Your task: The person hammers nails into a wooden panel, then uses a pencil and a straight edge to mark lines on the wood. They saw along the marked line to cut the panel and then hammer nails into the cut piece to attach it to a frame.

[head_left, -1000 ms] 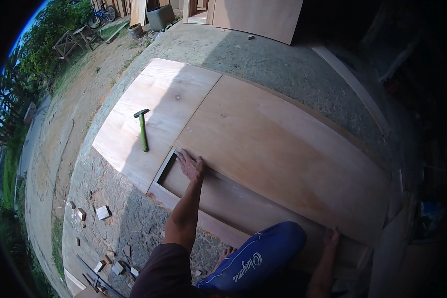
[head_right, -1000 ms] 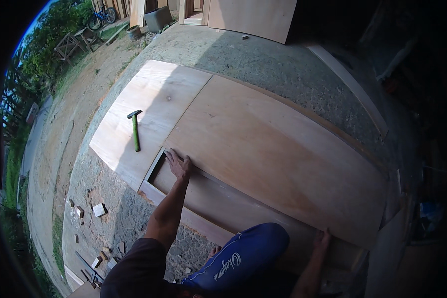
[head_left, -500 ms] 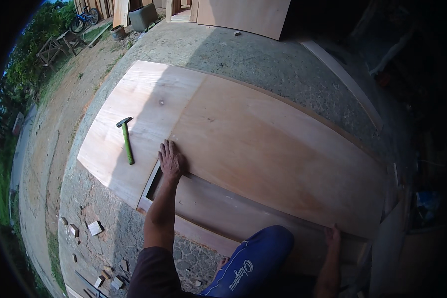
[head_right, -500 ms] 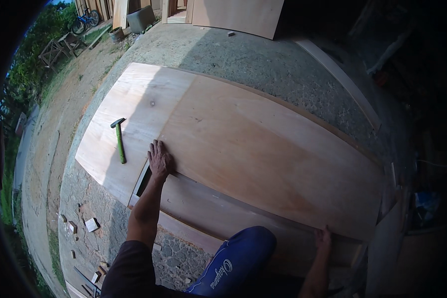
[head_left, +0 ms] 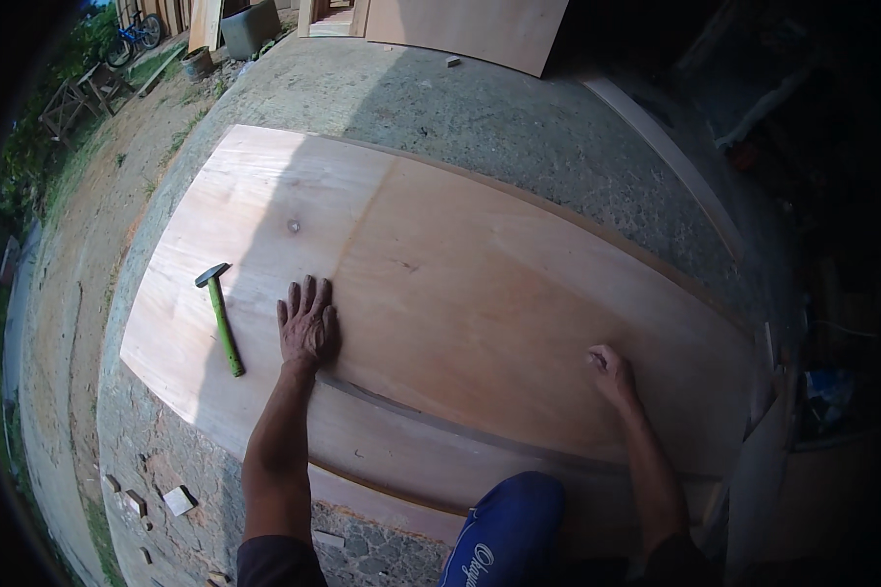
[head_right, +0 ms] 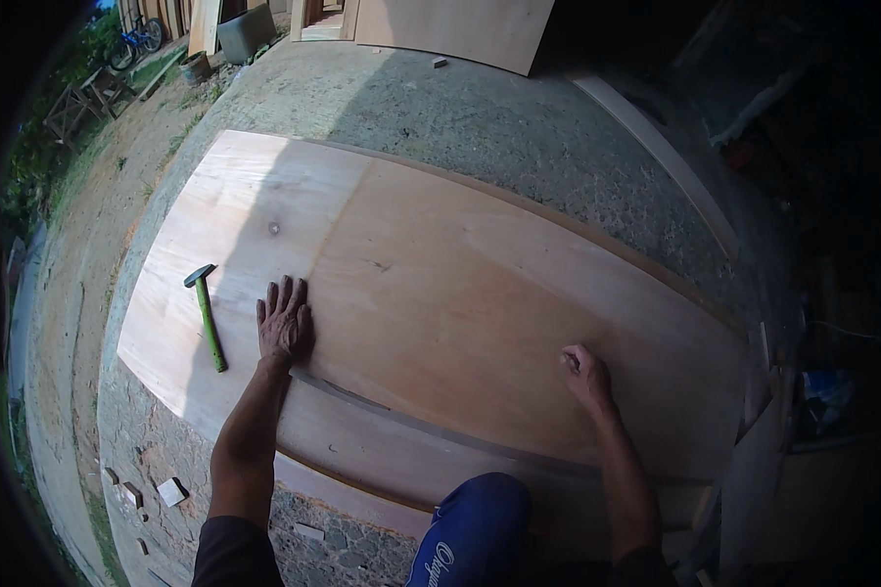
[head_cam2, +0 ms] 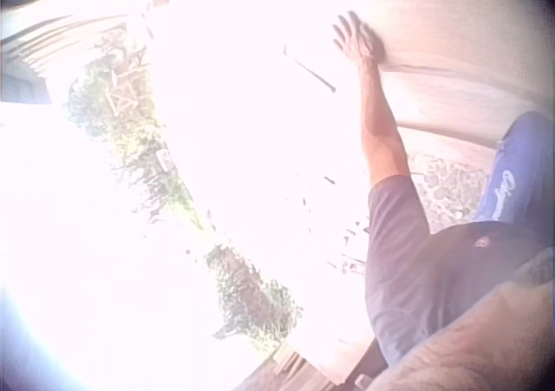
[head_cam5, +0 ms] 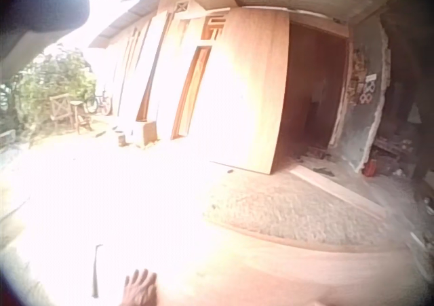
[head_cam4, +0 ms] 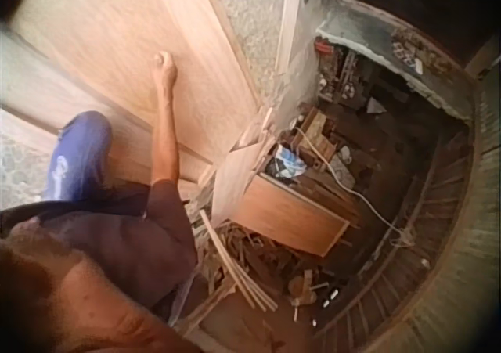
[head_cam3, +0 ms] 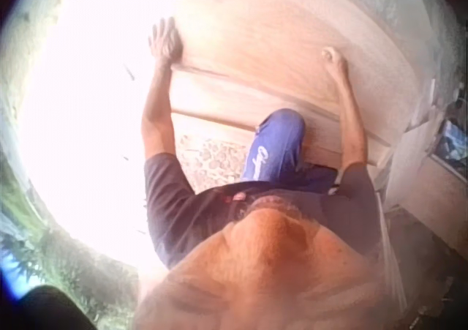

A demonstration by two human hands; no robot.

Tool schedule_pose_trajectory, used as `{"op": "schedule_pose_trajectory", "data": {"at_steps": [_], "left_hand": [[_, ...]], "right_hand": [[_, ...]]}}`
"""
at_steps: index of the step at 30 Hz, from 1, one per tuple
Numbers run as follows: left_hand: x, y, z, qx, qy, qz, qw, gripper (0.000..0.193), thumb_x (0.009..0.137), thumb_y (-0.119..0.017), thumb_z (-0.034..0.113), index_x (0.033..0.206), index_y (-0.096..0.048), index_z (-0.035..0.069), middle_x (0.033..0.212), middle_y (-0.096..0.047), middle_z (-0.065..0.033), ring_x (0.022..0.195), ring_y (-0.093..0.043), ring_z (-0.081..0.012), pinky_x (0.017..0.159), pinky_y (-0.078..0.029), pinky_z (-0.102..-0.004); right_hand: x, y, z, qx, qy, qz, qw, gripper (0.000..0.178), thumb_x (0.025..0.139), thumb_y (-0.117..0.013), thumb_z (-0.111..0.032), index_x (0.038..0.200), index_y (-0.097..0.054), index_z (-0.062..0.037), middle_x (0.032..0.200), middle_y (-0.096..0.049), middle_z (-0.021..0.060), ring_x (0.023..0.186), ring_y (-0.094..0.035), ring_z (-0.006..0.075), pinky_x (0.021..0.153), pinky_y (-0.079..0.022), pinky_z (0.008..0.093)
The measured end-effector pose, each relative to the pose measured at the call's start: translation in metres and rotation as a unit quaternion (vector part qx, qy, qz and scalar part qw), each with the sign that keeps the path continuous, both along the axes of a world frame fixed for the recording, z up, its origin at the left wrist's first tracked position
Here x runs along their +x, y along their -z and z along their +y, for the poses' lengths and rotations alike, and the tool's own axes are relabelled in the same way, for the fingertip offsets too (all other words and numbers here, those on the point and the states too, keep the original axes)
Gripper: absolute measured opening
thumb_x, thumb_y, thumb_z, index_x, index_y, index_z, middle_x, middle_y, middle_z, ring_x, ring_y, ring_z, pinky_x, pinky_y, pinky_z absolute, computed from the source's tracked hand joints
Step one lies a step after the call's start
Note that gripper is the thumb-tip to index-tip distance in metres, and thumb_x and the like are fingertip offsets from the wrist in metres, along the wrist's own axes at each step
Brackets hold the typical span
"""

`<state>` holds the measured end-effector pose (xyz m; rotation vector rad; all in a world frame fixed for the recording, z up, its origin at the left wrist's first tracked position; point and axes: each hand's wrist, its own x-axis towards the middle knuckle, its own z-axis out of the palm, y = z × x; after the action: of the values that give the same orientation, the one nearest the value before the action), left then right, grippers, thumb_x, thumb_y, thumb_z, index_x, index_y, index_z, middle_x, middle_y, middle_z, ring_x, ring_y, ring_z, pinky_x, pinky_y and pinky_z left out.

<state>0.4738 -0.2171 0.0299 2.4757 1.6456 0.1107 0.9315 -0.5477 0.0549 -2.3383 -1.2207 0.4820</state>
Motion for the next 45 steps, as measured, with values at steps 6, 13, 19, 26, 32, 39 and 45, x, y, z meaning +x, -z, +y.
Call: {"op": "schedule_pose_trajectory", "data": {"at_steps": [6, 13, 19, 26, 32, 39, 45], "left_hand": [[0.011, 0.002, -0.002, -0.01, 0.013, -0.02, 1.0, 0.057, 0.1, -0.038, 0.039, 0.155, -0.036, 0.022, 0.163, -0.027, -0.0109, 0.152, -0.018, -0.0359, 0.123, -0.008, -0.0536], [-0.004, 0.008, 0.006, 0.001, 0.016, -0.006, 1.0, 0.058, 0.1, -0.044, 0.04, 0.155, -0.035, 0.024, 0.163, -0.026, -0.0095, 0.151, -0.019, -0.0362, 0.122, -0.009, -0.0549], [-0.003, 0.008, 0.007, -0.014, 0.017, -0.011, 1.0, 0.059, 0.097, -0.05, 0.038, 0.154, -0.038, 0.024, 0.163, -0.027, -0.0097, 0.151, -0.019, -0.0369, 0.122, -0.009, -0.0554], [0.004, 0.006, 0.004, -0.012, 0.012, -0.029, 0.999, 0.057, 0.098, -0.051, 0.036, 0.152, -0.041, 0.022, 0.162, -0.029, -0.0098, 0.151, -0.021, -0.0368, 0.123, -0.009, -0.0549], [-0.003, 0.015, 0.002, 0.043, -0.026, -0.099, 0.994, 0.053, 0.101, -0.048, 0.034, 0.148, -0.044, 0.01, 0.157, -0.04, -0.0099, 0.149, -0.028, -0.0291, 0.123, -0.016, -0.0477], [0.025, 0.049, -0.12, 0.032, -0.185, -0.095, 0.978, 0.066, 0.1, -0.05, 0.033, 0.154, -0.029, 0.003, 0.162, -0.022, -0.0227, 0.152, -0.017, -0.0398, 0.122, -0.013, -0.0524], [0.07, 0.032, -0.132, 0.032, -0.353, -0.187, 0.916, 0.062, 0.1, -0.047, 0.023, 0.151, -0.029, -0.007, 0.161, -0.016, -0.0312, 0.15, -0.011, -0.0475, 0.122, -0.011, -0.0521]], "right_hand": [[0.033, 0.033, 0.233, 0.03, -0.097, -0.173, 0.98, 0.049, 0.097, -0.057, -0.025, 0.141, -0.048, -0.0051, 0.143, -0.048, 0.018, 0.135, -0.044, 0.0349, 0.11, -0.039, 0.0449], [-0.022, 0.025, 0.36, -0.09, -0.054, -0.186, 0.977, 0.049, 0.102, -0.045, -0.029, 0.147, -0.042, -0.0114, 0.152, -0.042, 0.0091, 0.139, -0.041, 0.0319, 0.108, -0.029, 0.0681], [-0.022, 0.035, 0.368, -0.102, -0.033, -0.234, 0.966, 0.045, 0.102, -0.045, -0.028, 0.146, -0.044, -0.0148, 0.145, -0.048, 0.0083, 0.135, -0.045, 0.0313, 0.107, -0.032, 0.0673], [-0.011, 0.042, 0.366, -0.091, -0.046, -0.241, 0.965, 0.049, 0.102, -0.045, -0.027, 0.149, -0.041, -0.0139, 0.148, -0.046, 0.0071, 0.137, -0.042, 0.031, 0.112, -0.03, 0.0608], [-0.031, 0.034, 0.356, -0.175, -0.059, -0.234, 0.955, 0.064, 0.105, -0.029, -0.045, 0.158, -0.019, -0.0102, 0.167, -0.016, 0.0077, 0.153, -0.013, 0.0299, 0.119, -0.018, 0.0632], [-0.055, 0.019, 0.344, -0.239, -0.067, -0.25, 0.936, 0.07, 0.104, -0.03, -0.052, 0.16, -0.014, -0.0126, 0.168, -0.011, 0.0066, 0.154, -0.011, 0.0274, 0.116, -0.025, 0.0629], [-0.038, 0.011, 0.336, -0.241, -0.072, -0.238, 0.938, 0.072, 0.102, -0.033, -0.058, 0.16, -0.016, -0.018, 0.167, -0.014, 0.0034, 0.153, -0.014, 0.0265, 0.115, -0.024, 0.0651]]}}
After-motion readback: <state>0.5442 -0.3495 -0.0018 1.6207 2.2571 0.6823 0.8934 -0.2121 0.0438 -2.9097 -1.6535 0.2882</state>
